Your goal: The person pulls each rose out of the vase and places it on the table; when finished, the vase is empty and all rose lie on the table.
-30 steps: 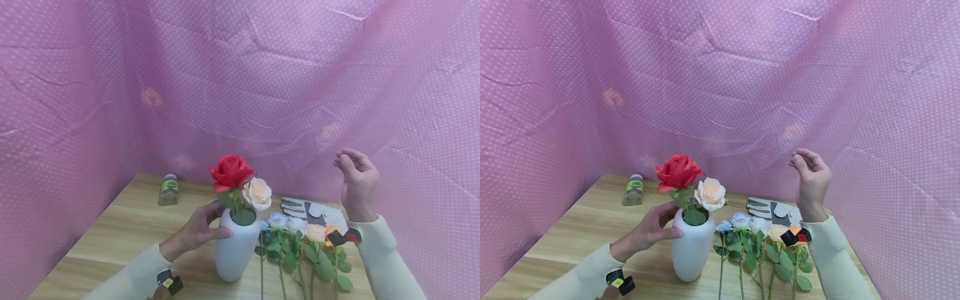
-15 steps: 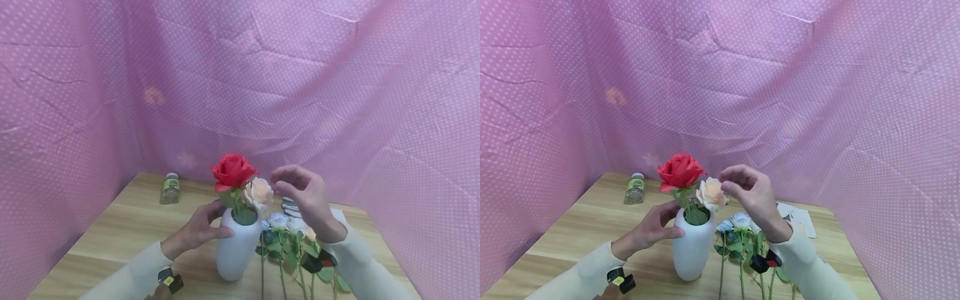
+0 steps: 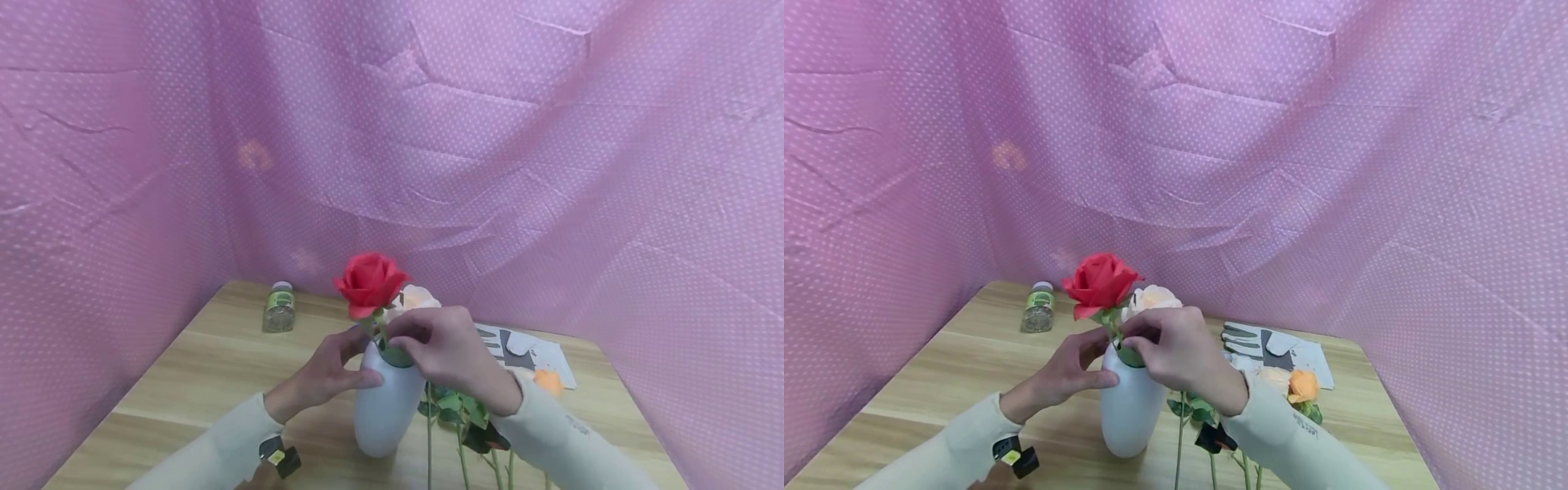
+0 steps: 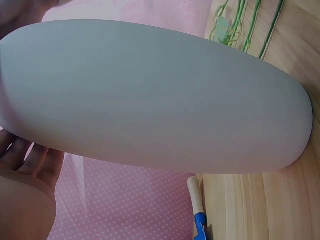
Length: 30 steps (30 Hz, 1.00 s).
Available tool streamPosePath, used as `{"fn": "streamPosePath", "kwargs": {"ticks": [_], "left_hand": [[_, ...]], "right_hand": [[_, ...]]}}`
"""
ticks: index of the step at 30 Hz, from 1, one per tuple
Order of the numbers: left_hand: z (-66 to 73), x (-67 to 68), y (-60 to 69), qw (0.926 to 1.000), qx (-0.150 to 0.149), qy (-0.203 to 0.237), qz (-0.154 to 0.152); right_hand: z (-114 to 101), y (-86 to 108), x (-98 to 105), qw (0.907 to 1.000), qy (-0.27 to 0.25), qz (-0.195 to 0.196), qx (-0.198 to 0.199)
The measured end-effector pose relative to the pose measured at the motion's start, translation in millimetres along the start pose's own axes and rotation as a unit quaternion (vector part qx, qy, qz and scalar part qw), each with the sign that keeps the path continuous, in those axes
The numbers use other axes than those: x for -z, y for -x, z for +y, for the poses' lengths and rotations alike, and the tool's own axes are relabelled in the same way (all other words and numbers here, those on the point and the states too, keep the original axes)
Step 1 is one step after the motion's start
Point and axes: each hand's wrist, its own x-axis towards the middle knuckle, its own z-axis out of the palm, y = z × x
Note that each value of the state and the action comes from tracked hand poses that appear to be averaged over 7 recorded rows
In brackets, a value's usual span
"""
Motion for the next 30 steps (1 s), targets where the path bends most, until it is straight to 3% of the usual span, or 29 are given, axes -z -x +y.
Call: {"fn": "streamPosePath", "kwargs": {"ticks": [4, 11, 16, 20, 27, 30], "left_hand": [[1.8, 0.3, 0.8, 0.9999, 0.008, 0.007, 0.003], [1.7, -0.3, 2.5, 0.9995, 0.017, 0.024, 0.008], [0.3, -1.3, 2.7, 0.9996, 0.001, 0.027, 0.005], [-0.3, -1.4, 1.8, 0.9998, 0.008, 0.016, 0.004], [-0.7, -2.5, 1.4, 0.9998, 0.015, 0.012, 0.007], [2.9, -5.6, 4.2, 0.9998, 0.013, 0.009, 0.011]], "right_hand": [[-3, -1.3, -6, 0.9995, 0.029, -0.004, 0.016], [-1, -0.8, -10, 0.9997, 0.017, 0.017, 0.007], [3, 0.9, -8, 0.9979, -0.027, 0.059, -0.008], [5, 0.8, -3, 0.9935, -0.066, 0.092, -0.014], [8, -0.1, 4, 0.9785, -0.141, 0.148, -0.031], [8, 0.8, 10, 0.9724, -0.155, 0.174, -0.015]]}}
